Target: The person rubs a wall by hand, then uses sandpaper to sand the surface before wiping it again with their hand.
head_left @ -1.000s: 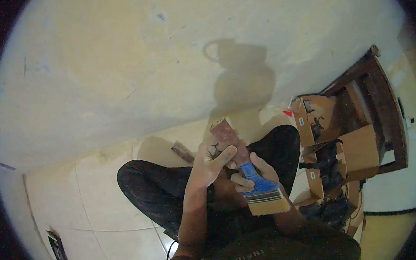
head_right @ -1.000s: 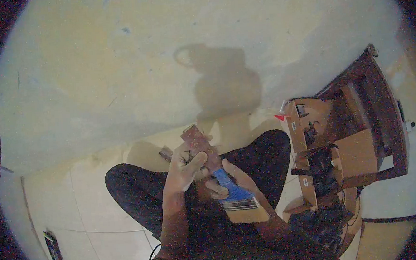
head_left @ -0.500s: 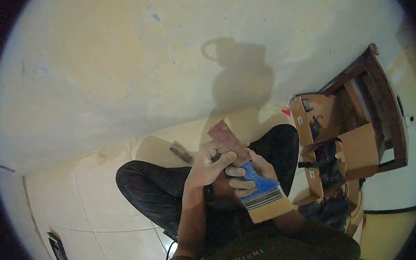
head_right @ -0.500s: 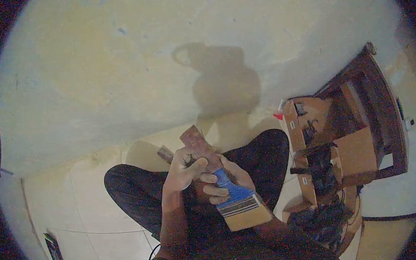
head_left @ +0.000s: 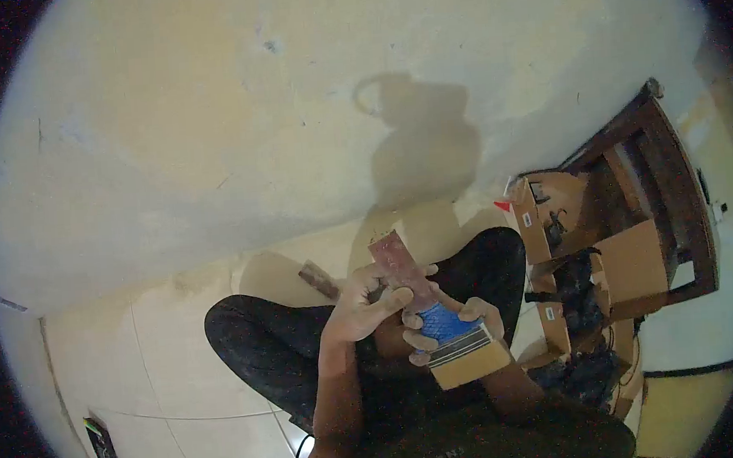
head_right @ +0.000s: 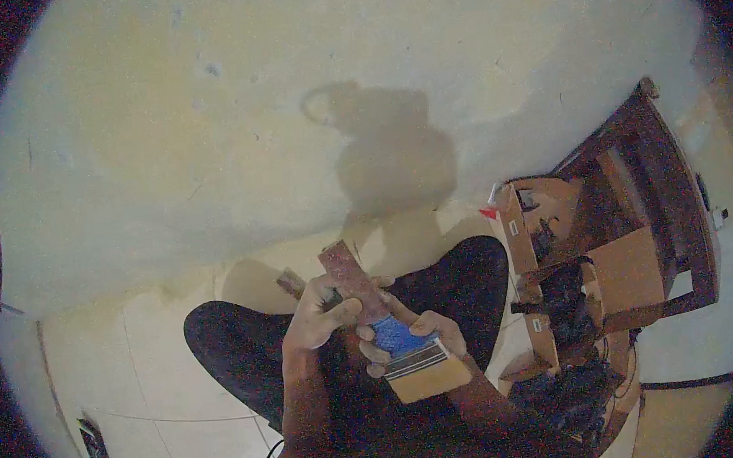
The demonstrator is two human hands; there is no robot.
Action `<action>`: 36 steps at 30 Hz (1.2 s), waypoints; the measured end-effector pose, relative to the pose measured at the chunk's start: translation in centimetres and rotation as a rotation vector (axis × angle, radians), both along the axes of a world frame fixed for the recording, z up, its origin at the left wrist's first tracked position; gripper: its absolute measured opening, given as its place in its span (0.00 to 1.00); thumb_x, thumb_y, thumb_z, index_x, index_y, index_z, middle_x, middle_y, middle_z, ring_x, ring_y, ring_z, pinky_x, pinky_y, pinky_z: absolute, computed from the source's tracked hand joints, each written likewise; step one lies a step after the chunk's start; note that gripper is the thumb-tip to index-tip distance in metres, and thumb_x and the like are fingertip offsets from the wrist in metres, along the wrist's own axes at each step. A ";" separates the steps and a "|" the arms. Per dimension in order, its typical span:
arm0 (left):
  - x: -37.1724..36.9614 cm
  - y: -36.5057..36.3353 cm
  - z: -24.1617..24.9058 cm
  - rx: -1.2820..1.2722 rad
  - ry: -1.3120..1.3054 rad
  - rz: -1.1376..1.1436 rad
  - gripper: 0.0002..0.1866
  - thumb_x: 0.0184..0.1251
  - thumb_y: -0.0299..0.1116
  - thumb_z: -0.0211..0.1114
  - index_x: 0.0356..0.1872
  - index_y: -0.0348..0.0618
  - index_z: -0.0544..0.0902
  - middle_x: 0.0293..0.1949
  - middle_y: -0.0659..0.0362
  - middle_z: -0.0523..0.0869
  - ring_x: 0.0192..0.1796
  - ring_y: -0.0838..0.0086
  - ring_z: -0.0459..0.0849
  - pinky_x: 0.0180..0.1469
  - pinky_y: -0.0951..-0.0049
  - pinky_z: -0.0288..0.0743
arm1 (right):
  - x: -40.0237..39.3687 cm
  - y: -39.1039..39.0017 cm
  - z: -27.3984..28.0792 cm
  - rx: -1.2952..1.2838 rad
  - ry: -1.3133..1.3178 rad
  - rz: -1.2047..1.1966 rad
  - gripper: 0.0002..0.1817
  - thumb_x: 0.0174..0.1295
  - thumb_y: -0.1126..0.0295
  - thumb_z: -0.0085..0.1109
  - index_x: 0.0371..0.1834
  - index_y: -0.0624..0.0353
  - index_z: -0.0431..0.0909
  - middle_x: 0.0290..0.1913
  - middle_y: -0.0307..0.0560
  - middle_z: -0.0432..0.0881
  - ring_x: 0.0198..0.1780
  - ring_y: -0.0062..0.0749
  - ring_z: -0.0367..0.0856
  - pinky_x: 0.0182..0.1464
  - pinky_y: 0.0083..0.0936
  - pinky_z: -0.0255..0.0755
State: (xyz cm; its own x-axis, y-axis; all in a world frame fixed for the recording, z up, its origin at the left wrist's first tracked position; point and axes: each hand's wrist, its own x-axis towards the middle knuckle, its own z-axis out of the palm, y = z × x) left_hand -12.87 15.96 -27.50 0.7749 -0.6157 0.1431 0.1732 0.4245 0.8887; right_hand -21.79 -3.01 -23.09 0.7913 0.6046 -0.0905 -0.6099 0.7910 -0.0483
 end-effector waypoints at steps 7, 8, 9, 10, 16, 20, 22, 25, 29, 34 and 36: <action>-0.4 0.4 -0.1 0.097 -0.026 -0.024 0.21 0.75 0.37 0.69 0.61 0.34 0.82 0.61 0.50 0.86 0.62 0.64 0.84 0.67 0.61 0.75 | 0.0 -0.2 0.3 -0.084 0.014 0.050 0.32 0.74 0.56 0.54 0.79 0.45 0.62 0.58 0.52 0.73 0.42 0.35 0.72 0.50 0.38 0.71; -0.4 0.4 -0.5 0.120 -0.025 -0.023 0.21 0.76 0.38 0.68 0.62 0.35 0.82 0.62 0.51 0.86 0.62 0.64 0.83 0.67 0.61 0.74 | -0.1 -0.1 0.1 -0.076 0.033 0.049 0.31 0.77 0.54 0.53 0.80 0.47 0.59 0.59 0.51 0.72 0.40 0.32 0.71 0.49 0.36 0.70; -0.5 0.4 -0.9 0.143 -0.024 -0.022 0.21 0.77 0.38 0.67 0.63 0.36 0.81 0.62 0.52 0.86 0.63 0.64 0.82 0.68 0.61 0.73 | 0.0 -0.2 -0.3 -0.090 -0.001 0.031 0.31 0.79 0.52 0.50 0.80 0.47 0.59 0.59 0.50 0.73 0.39 0.31 0.71 0.47 0.35 0.71; -0.4 0.3 -1.3 0.146 0.004 -0.018 0.21 0.77 0.38 0.65 0.64 0.37 0.81 0.62 0.53 0.85 0.64 0.64 0.82 0.69 0.61 0.72 | 0.3 -0.1 -0.7 -0.104 -0.036 0.010 0.30 0.80 0.51 0.48 0.80 0.47 0.58 0.58 0.50 0.73 0.37 0.30 0.71 0.45 0.34 0.72; 0.3 0.1 0.3 0.153 0.023 -0.025 0.28 0.78 0.39 0.63 0.72 0.35 0.72 0.64 0.53 0.82 0.63 0.67 0.81 0.64 0.66 0.75 | 1.5 0.6 -3.2 -0.362 -0.188 -0.134 0.31 0.78 0.54 0.56 0.79 0.46 0.58 0.54 0.48 0.78 0.34 0.29 0.76 0.37 0.34 0.77; 0.7 -0.9 0.5 0.218 -0.061 0.205 0.31 0.75 0.34 0.67 0.74 0.35 0.70 0.69 0.48 0.77 0.67 0.63 0.78 0.66 0.64 0.74 | 1.8 0.4 -3.6 -0.788 -0.251 -0.301 0.29 0.77 0.60 0.58 0.76 0.52 0.61 0.50 0.48 0.79 0.41 0.32 0.82 0.42 0.34 0.79; 1.1 -1.1 1.1 0.476 -0.110 0.508 0.30 0.74 0.31 0.68 0.73 0.36 0.71 0.69 0.47 0.77 0.67 0.63 0.78 0.68 0.64 0.73 | 1.9 0.6 -4.5 -1.195 -0.379 -0.484 0.28 0.76 0.63 0.59 0.75 0.56 0.62 0.49 0.49 0.79 0.44 0.33 0.82 0.47 0.34 0.79; 2.8 -0.7 5.5 0.532 -0.093 0.928 0.27 0.74 0.30 0.67 0.71 0.35 0.74 0.67 0.46 0.79 0.67 0.64 0.79 0.68 0.64 0.72 | 3.0 1.2 -6.6 -1.549 -0.486 -0.737 0.29 0.74 0.65 0.62 0.73 0.61 0.63 0.50 0.50 0.81 0.46 0.35 0.83 0.52 0.36 0.78; 7.8 2.0 14.2 0.489 -0.664 1.289 0.22 0.74 0.29 0.68 0.66 0.35 0.78 0.62 0.48 0.84 0.66 0.63 0.80 0.68 0.63 0.73 | 8.1 -0.5 -10.1 -1.749 -0.561 -1.061 0.29 0.71 0.64 0.65 0.70 0.66 0.68 0.51 0.55 0.84 0.50 0.42 0.85 0.56 0.38 0.77; 14.5 3.4 25.0 0.633 -1.618 1.646 0.25 0.73 0.31 0.68 0.68 0.39 0.76 0.71 0.47 0.77 0.73 0.55 0.73 0.75 0.55 0.64 | 17.5 -4.9 3.0 -1.822 -0.751 -1.542 0.26 0.68 0.66 0.66 0.66 0.66 0.75 0.54 0.67 0.85 0.55 0.57 0.87 0.59 0.41 0.79; 16.0 3.2 27.3 0.663 -1.759 1.685 0.27 0.74 0.37 0.67 0.71 0.41 0.74 0.75 0.46 0.72 0.78 0.51 0.68 0.78 0.51 0.59 | 19.5 -5.7 4.5 -1.894 -0.808 -1.629 0.26 0.67 0.67 0.67 0.66 0.65 0.76 0.55 0.66 0.85 0.54 0.59 0.87 0.57 0.43 0.79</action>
State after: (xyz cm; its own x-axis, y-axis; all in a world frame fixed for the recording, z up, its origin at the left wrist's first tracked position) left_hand 3.13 19.13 -0.17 -0.1050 -0.1411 0.9844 -0.4999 -0.8482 -0.1749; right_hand -2.29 -8.71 -18.62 0.4558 -0.3969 0.7967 0.4747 -0.6488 -0.5948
